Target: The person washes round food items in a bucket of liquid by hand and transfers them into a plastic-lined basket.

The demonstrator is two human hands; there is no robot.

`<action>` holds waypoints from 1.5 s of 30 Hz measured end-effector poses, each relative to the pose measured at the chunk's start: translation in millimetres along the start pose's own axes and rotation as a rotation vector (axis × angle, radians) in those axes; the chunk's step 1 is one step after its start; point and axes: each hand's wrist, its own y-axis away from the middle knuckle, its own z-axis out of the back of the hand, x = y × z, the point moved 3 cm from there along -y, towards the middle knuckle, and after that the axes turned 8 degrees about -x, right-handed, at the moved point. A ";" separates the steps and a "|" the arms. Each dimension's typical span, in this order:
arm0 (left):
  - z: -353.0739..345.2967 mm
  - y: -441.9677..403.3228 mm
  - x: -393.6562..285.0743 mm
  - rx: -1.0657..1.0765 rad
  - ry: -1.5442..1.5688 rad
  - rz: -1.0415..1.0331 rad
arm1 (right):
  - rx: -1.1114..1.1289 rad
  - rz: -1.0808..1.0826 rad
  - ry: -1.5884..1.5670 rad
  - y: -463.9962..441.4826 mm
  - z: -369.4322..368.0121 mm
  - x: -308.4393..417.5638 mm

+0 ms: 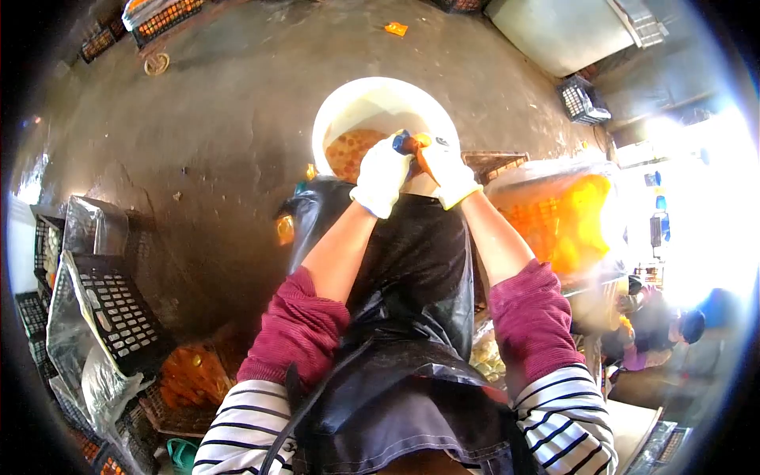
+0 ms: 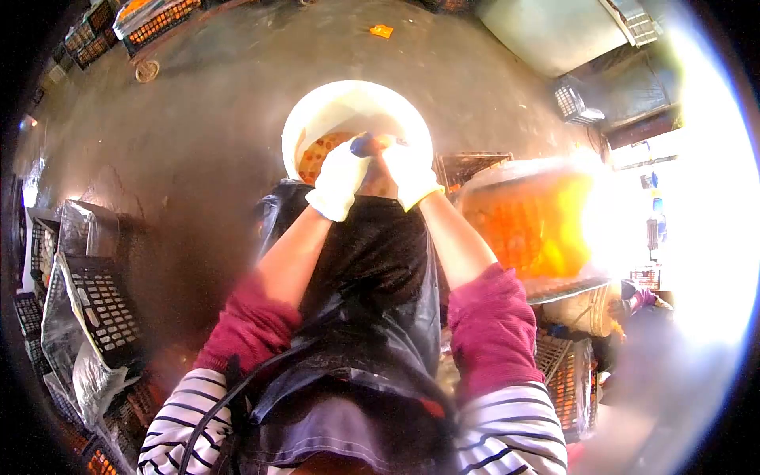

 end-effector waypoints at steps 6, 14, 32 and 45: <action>5.9 -4.4 -0.5 0.084 0.160 0.324 | 0.035 0.199 -0.066 8.1 5.3 7.6; 7.0 -8.5 -2.0 0.119 0.550 0.319 | 0.262 -0.244 -0.816 28.7 27.0 70.9; -6.3 -13.6 5.6 0.283 0.564 0.555 | -0.001 -0.130 -0.577 -4.2 8.3 22.8; -4.3 -26.9 46.6 -0.016 0.882 0.750 | -0.097 -0.249 -0.773 67.9 83.4 60.2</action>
